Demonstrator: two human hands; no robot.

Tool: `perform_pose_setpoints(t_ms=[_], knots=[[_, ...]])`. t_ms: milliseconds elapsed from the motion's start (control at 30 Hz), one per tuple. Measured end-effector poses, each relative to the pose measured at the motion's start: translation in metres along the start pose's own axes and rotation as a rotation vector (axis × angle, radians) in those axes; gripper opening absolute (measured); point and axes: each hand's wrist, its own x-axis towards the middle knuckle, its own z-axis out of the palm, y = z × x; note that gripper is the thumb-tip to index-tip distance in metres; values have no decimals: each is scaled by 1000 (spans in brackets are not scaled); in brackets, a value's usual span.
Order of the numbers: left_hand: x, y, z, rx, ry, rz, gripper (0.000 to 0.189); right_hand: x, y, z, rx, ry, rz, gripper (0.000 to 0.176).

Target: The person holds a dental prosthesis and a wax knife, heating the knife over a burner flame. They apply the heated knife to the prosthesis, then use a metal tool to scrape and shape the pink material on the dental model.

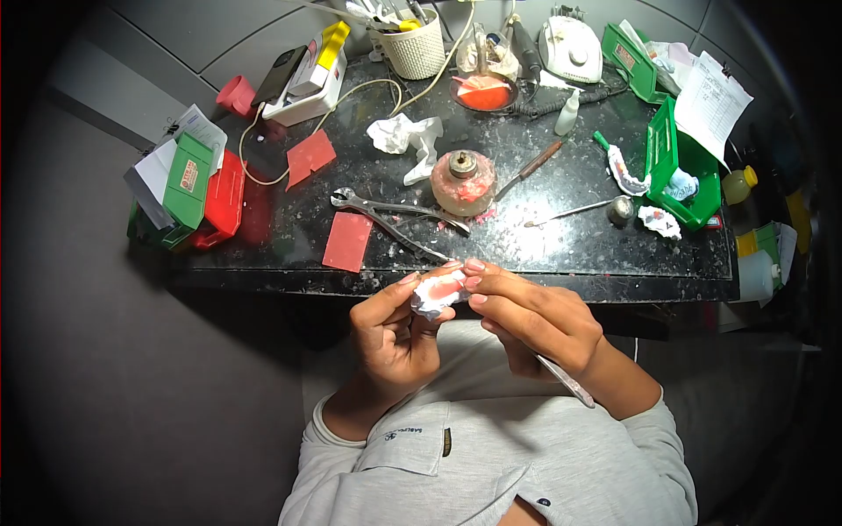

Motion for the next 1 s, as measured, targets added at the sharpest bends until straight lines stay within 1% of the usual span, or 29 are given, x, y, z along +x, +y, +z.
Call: perform_pose_setpoints(t_ms=[100, 167, 200, 300, 367, 567, 600, 667, 833, 900, 967, 1000], knots=[[-1, 2, 0, 8, -5, -32, 42, 0, -1, 0, 11, 4, 11, 26], [-1, 3, 2, 111, 104, -46, 49, 0, -1, 1, 13, 9, 9, 26], [-1, 3, 3, 111, 104, -46, 49, -1, 0, 1, 14, 14, 7, 27], [0, 3, 3, 86, 117, -51, 48, -1, 0, 0, 9, 2, 5, 27], [0, 6, 4, 48, 136, -116, 48, -1, 1, 1, 14, 8, 3, 27], [1, 7, 5, -20, 166, -177, 46, -2, 0, -1, 26, -7, 25, 27], [2, 8, 4, -19, 166, -177, 46, -2, 0, -1, 26, -15, 31, 27], [4, 8, 1, -50, 92, -163, 42, -3, 0, 0, 26, -10, 35, 27], [6, 9, 0, -54, 90, -196, 42, -3, 2, 0, 5, -7, 30, 27], [6, 10, 1, -37, 77, -196, 41, -3, 1, -1, 61, -12, 74, 28], [5, 9, 4, -112, 187, -266, 48, -5, -1, -3, 94, -32, 107, 29], [5, 9, 4, -112, 187, -266, 48, -6, -1, -4, 126, -53, 140, 31]])
